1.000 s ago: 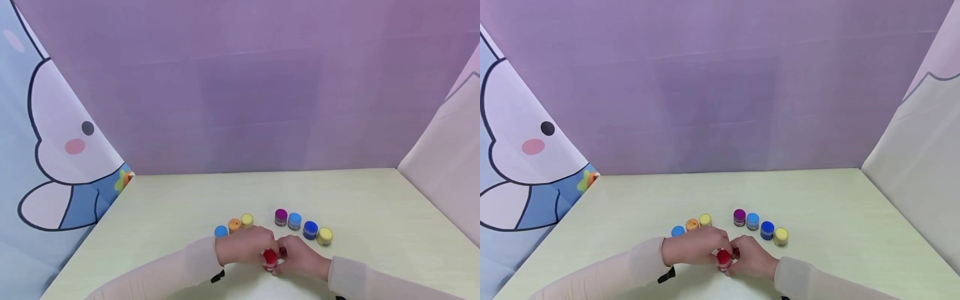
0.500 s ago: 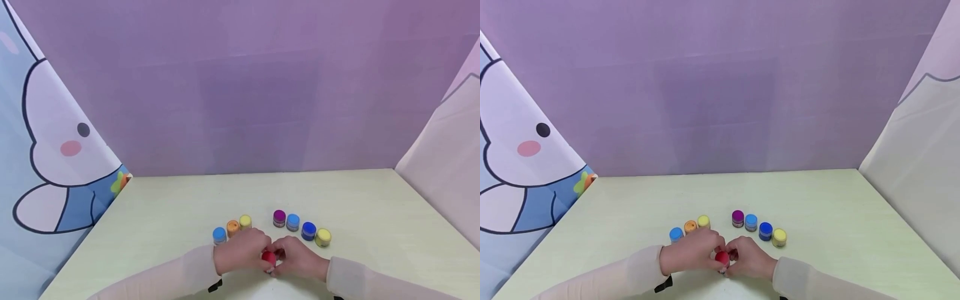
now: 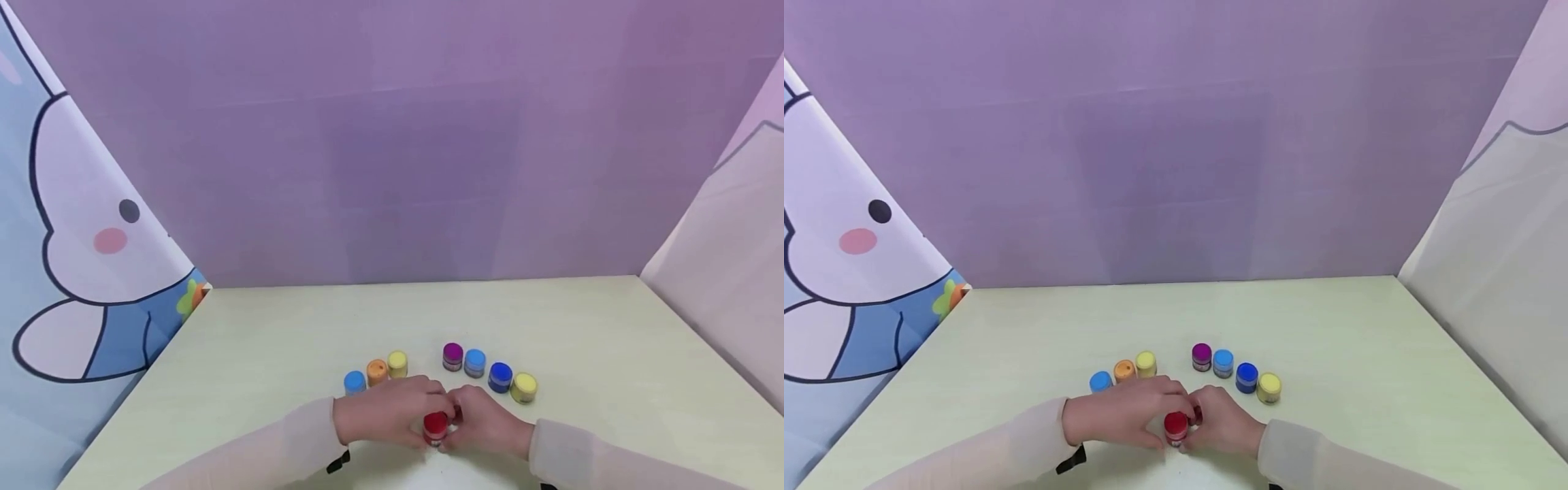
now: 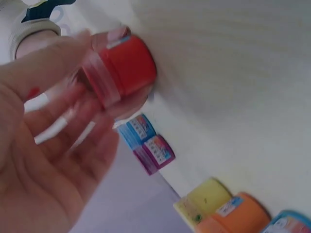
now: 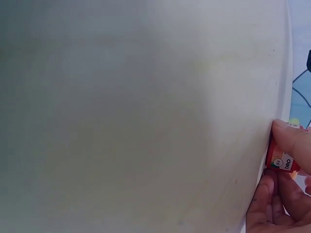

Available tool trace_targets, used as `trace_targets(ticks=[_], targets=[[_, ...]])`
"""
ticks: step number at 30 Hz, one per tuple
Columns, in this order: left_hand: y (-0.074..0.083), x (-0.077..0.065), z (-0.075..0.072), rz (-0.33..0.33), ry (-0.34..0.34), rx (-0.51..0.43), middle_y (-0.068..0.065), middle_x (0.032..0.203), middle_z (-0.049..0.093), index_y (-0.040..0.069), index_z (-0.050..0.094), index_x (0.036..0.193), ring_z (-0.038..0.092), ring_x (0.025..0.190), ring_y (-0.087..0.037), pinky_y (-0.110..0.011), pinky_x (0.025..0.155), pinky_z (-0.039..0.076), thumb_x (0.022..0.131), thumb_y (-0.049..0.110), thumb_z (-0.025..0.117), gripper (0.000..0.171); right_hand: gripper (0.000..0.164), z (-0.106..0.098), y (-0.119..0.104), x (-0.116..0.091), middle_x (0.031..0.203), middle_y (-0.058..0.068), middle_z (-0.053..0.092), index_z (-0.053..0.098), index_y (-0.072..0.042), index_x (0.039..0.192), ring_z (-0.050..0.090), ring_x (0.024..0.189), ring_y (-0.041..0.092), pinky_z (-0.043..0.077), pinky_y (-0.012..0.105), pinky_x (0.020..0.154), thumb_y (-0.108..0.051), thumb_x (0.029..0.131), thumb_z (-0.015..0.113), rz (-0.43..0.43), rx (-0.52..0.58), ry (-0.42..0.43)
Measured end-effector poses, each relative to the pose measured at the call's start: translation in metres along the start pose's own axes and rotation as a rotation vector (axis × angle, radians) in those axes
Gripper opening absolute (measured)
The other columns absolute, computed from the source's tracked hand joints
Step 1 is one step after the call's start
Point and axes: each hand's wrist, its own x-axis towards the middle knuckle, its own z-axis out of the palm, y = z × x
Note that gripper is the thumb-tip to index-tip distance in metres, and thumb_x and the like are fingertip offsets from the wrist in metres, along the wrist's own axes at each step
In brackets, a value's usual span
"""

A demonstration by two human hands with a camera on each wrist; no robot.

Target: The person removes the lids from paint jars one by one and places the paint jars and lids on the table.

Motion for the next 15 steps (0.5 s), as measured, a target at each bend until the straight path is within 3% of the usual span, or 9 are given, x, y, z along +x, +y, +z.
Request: trace_targets(ticks=[2, 5, 9, 15], targets=[[-0.0024, -0.0007, -0.0020, 0.088, -0.019, 0.015, 0.012, 0.104, 0.056, 0.020, 0.059, 0.109, 0.045, 0.093, 0.002, -0.010, 0.082, 0.033, 0.077, 0.022, 0.071, 0.034, 0.029, 0.0005, -0.0010, 0.0009, 0.075, -0.010, 0.061, 0.065, -0.014, 0.089, 0.051, 0.065, 0.008, 0.044, 0.025, 0.063, -0.017, 0.064, 0.081, 0.022, 0.003, -0.008], [-0.0059, 0.0022, -0.0043, 0.154, -0.026, 0.025, 0.013, 0.101, 0.058, 0.019, 0.062, 0.105, 0.047, 0.094, 0.003, -0.009, 0.085, 0.031, 0.080, 0.010, 0.068, 0.027, 0.029, 0.0006, -0.0016, 0.0022, 0.076, -0.011, 0.061, 0.064, -0.014, 0.087, 0.052, 0.067, 0.008, 0.045, 0.025, 0.065, -0.018, 0.063, 0.081, 0.016, -0.001, -0.005], [-0.0086, 0.0071, -0.0049, 0.143, -0.037, 0.006, 0.012, 0.100, 0.059, 0.018, 0.064, 0.102, 0.048, 0.095, 0.004, -0.009, 0.085, 0.032, 0.078, 0.003, 0.068, 0.028, 0.030, 0.0003, -0.0020, 0.0018, 0.075, -0.011, 0.062, 0.064, -0.014, 0.087, 0.052, 0.067, 0.007, 0.045, 0.025, 0.065, -0.019, 0.062, 0.081, -0.005, -0.017, 0.013], [-0.0080, 0.0088, -0.0041, 0.103, -0.051, -0.008, 0.013, 0.095, 0.058, 0.018, 0.065, 0.101, 0.048, 0.086, 0.005, -0.008, 0.079, 0.034, 0.078, 0.007, 0.069, 0.027, 0.032, 0.0008, -0.0028, 0.0012, 0.071, -0.009, 0.057, 0.065, -0.012, 0.087, 0.049, 0.064, 0.009, 0.042, 0.025, 0.060, -0.019, 0.062, 0.082, 0.012, -0.022, 0.008]])
